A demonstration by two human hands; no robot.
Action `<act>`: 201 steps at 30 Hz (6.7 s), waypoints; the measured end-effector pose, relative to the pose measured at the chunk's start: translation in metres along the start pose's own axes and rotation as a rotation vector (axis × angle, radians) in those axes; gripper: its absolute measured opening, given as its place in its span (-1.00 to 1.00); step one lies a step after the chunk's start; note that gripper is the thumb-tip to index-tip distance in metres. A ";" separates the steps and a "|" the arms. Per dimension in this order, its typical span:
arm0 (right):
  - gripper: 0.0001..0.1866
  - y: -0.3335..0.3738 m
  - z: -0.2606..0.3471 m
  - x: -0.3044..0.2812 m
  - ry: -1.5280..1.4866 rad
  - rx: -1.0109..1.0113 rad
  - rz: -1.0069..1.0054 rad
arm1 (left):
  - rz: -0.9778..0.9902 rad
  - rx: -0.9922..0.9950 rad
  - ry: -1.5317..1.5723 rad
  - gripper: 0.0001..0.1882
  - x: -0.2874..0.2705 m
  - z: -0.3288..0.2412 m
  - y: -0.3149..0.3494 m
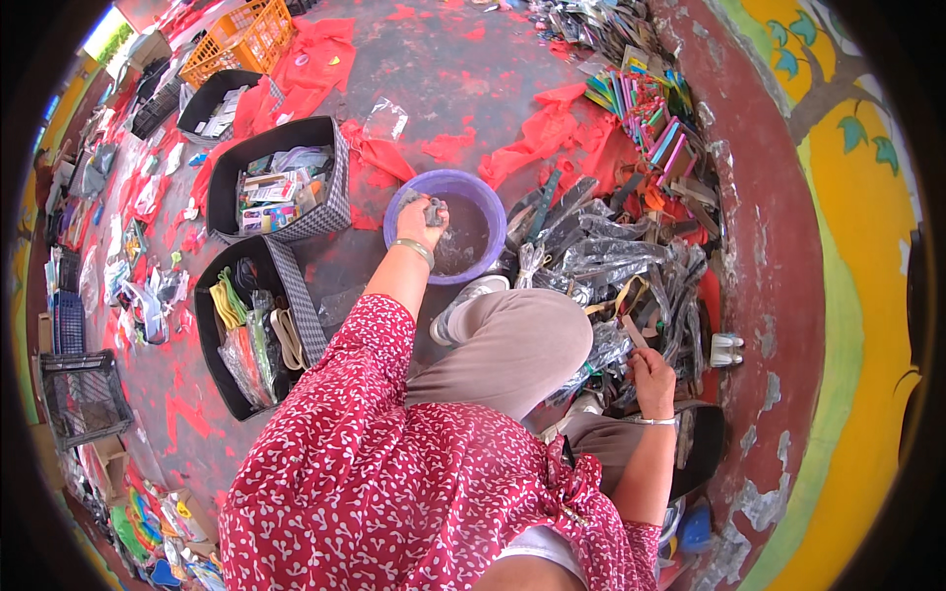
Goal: The person picks up plastic-wrapped straps from a pile on the floor, wipes them with a cloth dipped in a bucket of liquid, and places them into a black bin.
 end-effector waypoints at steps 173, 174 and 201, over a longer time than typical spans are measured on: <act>-0.85 0.011 0.004 0.001 0.045 -0.013 0.005 | -0.027 0.121 -0.239 -0.69 0.049 -0.014 0.058; -0.85 0.011 0.004 0.001 0.040 -0.008 0.008 | -0.036 0.119 -0.238 -0.69 0.049 -0.015 0.058; -0.81 0.058 0.026 -0.023 -0.099 0.007 -0.061 | 0.538 -0.095 -0.606 -0.72 0.143 0.013 0.122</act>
Point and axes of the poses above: each hand's wrist, its own y-axis away from the middle knuckle, its own x-axis out of the palm, z = x × y, the point moved 3 cm from there along -y, towards the middle knuckle, and after that the axes turned 3 degrees about -x, right-handed, at the moved point
